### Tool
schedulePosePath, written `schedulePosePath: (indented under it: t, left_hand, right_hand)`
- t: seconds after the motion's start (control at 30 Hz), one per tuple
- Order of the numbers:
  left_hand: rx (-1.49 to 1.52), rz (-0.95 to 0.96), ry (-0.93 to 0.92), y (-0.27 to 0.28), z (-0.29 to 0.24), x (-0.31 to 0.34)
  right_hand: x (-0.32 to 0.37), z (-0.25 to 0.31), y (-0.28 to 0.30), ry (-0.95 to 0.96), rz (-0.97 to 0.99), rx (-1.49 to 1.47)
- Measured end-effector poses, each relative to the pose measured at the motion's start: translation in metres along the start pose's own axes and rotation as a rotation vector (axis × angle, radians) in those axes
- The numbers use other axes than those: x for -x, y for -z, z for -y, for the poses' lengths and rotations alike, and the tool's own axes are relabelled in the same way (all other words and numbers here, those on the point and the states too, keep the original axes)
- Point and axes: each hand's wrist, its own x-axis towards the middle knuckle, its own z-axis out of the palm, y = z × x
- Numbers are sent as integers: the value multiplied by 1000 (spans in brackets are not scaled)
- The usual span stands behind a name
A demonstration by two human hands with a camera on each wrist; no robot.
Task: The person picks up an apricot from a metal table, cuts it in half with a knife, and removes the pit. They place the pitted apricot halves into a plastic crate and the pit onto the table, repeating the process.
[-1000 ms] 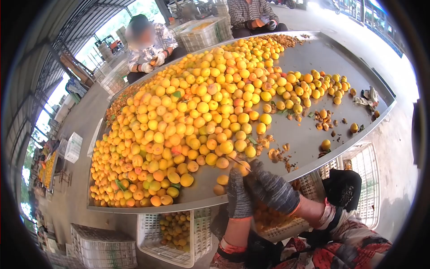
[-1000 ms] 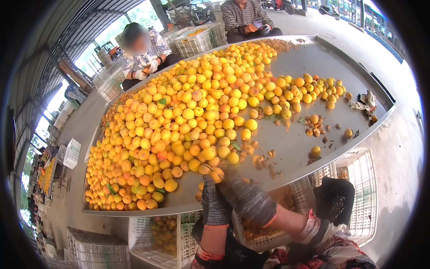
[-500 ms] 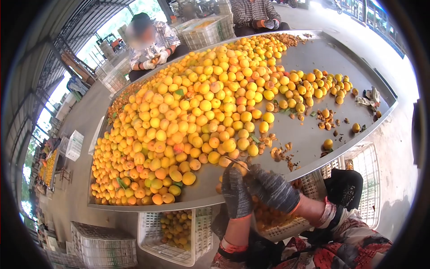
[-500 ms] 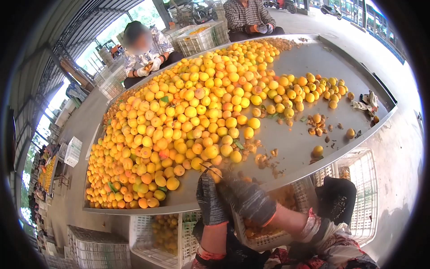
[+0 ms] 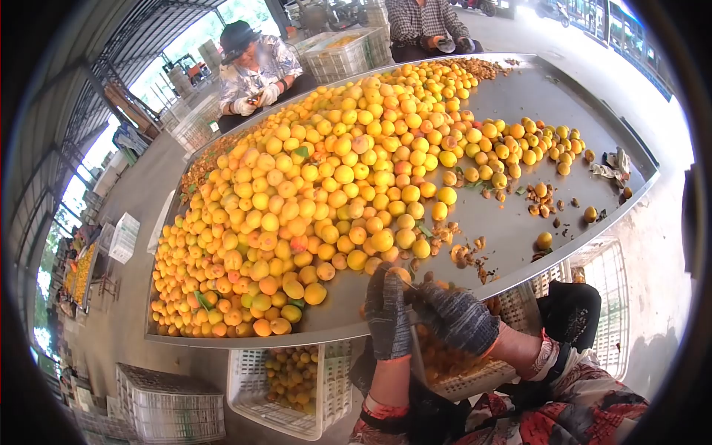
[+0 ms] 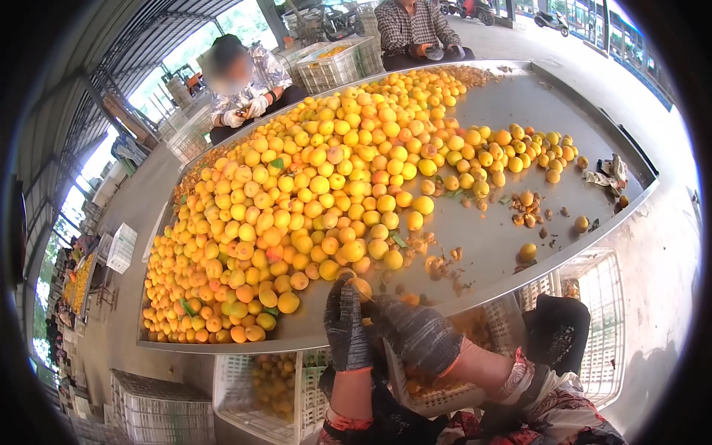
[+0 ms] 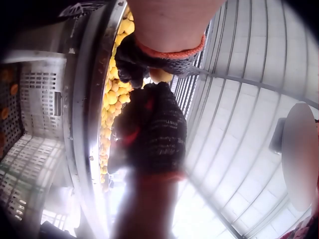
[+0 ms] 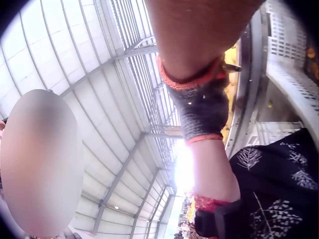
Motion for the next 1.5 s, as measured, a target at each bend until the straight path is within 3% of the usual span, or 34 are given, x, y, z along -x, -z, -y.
schedulePosePath:
  t: [0.13, 0.2, 0.3, 0.37, 0.4, 0.47, 0.5, 0.57, 0.6, 0.67, 0.7, 0.77, 0.8, 0.83, 0.9, 0.93, 1.13, 1.27, 1.37, 1.43, 1.5]
  left_hand:
    - [-157, 2, -73, 0, 12, 3]
    - [-59, -64, -18, -6, 2, 3]
    - [112, -73, 60, -14, -8, 7]
    - [52, -53, 26, -8, -1, 3]
    - [-11, -31, -4, -5, 2, 1]
    - [-1, -35, 8, -4, 3, 1]
    - [9, -37, 20, -4, 3, 2]
    - [16, -60, 25, -7, 5, 1]
    - [24, -84, 27, -8, 5, 0]
    - [97, -109, 120, -4, 5, -2]
    - [171, -134, 215, 0, 5, -4]
    - [191, -56, 251, 12, -2, -5]
    - [215, 33, 291, 14, -2, -4]
    - [216, 40, 300, 13, 2, -2]
    - [-96, 208, 72, 9, 10, -1]
    - [-136, 147, -7, 4, 9, 2]
    - [75, 62, 171, -2, 33, 4]
    - [141, 34, 85, -1, 45, 2]
    - [502, -68, 321, -14, 12, 0]
    - [745, -136, 484, -20, -2, 1]
    - [721, -111, 464, -19, 0, 2]
  right_hand:
    - [-2, -11, -9, 35, -12, 88]
    - [-1, -17, -12, 72, -42, 90]
    - [-5, -20, -20, -57, 6, 83]
    - [-8, -45, -39, -36, -73, -680]
    - [-8, -50, -37, -36, -72, -682]
    - [-16, -49, -23, 628, -92, 522]
    - [-16, -38, -16, 626, -92, 520]
    - [-14, 4, 0, -543, 134, -663]
    - [-12, 1, -2, -543, 134, -664]
    - [-5, -9, -5, -15, -79, -161]
    - [-2, -11, -2, -13, -74, -163]
    - [3, -10, 8, -314, -124, -973]
    - [4, -3, 13, -133, -230, -768]
    - [-2, 8, 22, -141, -238, -765]
    - [-19, 22, 39, 45, -116, -101]
    - [-25, 1, 30, 115, -90, 87]
    - [-31, -27, 12, 123, -14, -236]
    - [-30, -24, 4, 166, -99, -21]
    - [-25, -22, -2, 204, -189, 32]
    - [-17, -23, -6, 144, -295, -161]
    - [-10, -16, -1, 107, -273, -301]
